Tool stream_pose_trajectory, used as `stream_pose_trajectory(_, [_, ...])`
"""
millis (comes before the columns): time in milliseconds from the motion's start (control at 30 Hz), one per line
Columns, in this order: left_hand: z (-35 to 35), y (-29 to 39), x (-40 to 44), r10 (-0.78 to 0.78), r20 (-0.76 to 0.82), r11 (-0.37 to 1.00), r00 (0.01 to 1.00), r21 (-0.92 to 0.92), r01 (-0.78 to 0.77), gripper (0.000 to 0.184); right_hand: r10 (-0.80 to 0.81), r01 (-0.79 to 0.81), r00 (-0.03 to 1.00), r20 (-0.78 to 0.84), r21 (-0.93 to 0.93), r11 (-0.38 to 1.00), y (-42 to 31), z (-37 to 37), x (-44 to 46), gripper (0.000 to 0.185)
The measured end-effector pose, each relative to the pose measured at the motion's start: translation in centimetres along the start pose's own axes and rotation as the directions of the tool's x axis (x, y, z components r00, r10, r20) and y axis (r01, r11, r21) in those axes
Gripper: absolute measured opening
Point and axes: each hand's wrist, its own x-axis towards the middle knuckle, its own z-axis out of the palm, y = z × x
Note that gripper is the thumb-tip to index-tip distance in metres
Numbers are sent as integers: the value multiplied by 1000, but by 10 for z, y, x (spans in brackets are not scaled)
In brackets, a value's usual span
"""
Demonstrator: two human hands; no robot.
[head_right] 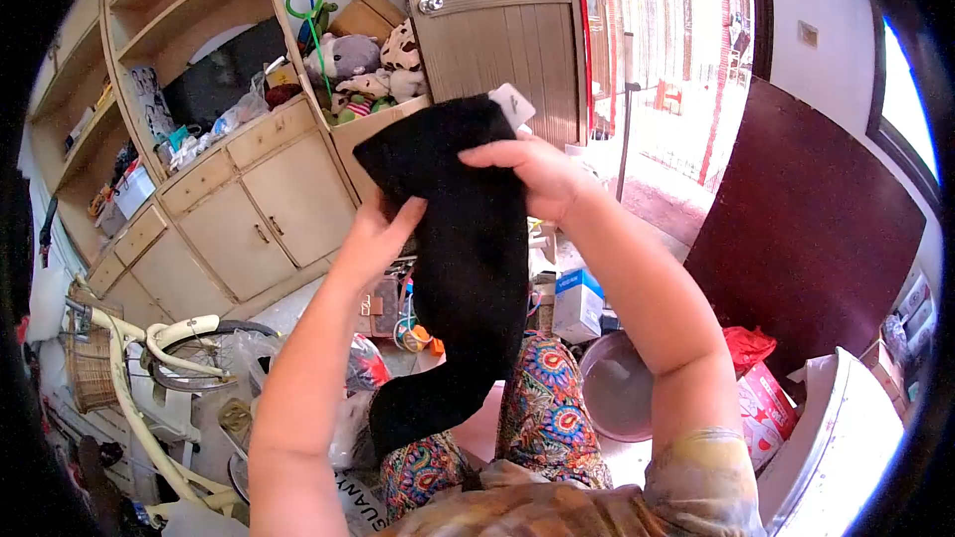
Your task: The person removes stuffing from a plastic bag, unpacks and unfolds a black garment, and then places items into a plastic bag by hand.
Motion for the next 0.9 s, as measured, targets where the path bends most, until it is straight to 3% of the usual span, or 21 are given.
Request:
stream_pose_trajectory(33, [-2,-3,3,3,0,1000,1000,4,-3,44,-3,3,1000,3,1,1000,3,1,2,32])
stream_pose_trajectory(100, [-6,-9,8,111,-180,991,977,91,-96,43,-61,62,994,-86,2,998,10,6,7,29])
stream_pose_trajectory(133, [-6,-12,10,183,-283,982,942,12,-187,39,-80,79,992,-94,-13,997,12,9,6,28])
stream_pose_trajectory(167, [-11,-6,6,106,-316,994,943,29,-102,33,-78,78,993,-94,-6,997,13,15,4,28])
stream_pose_trajectory(300, [-32,-14,11,35,-318,976,948,-192,-100,20,-78,80,996,-47,42,996,26,20,3,33])
stream_pose_trajectory(367, [-39,-11,13,-77,-326,938,942,-344,-42,19,-77,71,996,54,95,993,36,20,4,39])
stream_pose_trajectory(400, [-42,-9,14,-85,-327,941,941,-336,-32,19,-93,82,991,102,106,991,43,18,4,44])
stream_pose_trajectory(467, [-49,-3,18,-134,-244,879,960,-476,1,20,-50,28,993,103,198,980,53,20,-1,45])
stream_pose_trajectory(633, [-65,28,22,-95,-226,899,969,-437,-13,24,-44,-9,990,132,374,927,88,-1,-3,42])
stream_pose_trajectory(733, [-87,31,27,-65,-141,936,988,-352,11,24,7,-35,997,76,380,924,105,-10,-11,39])
stream_pose_trajectory(900, [-104,42,25,-30,-142,969,989,-248,-6,26,105,-108,994,28,368,924,127,-30,-23,35])
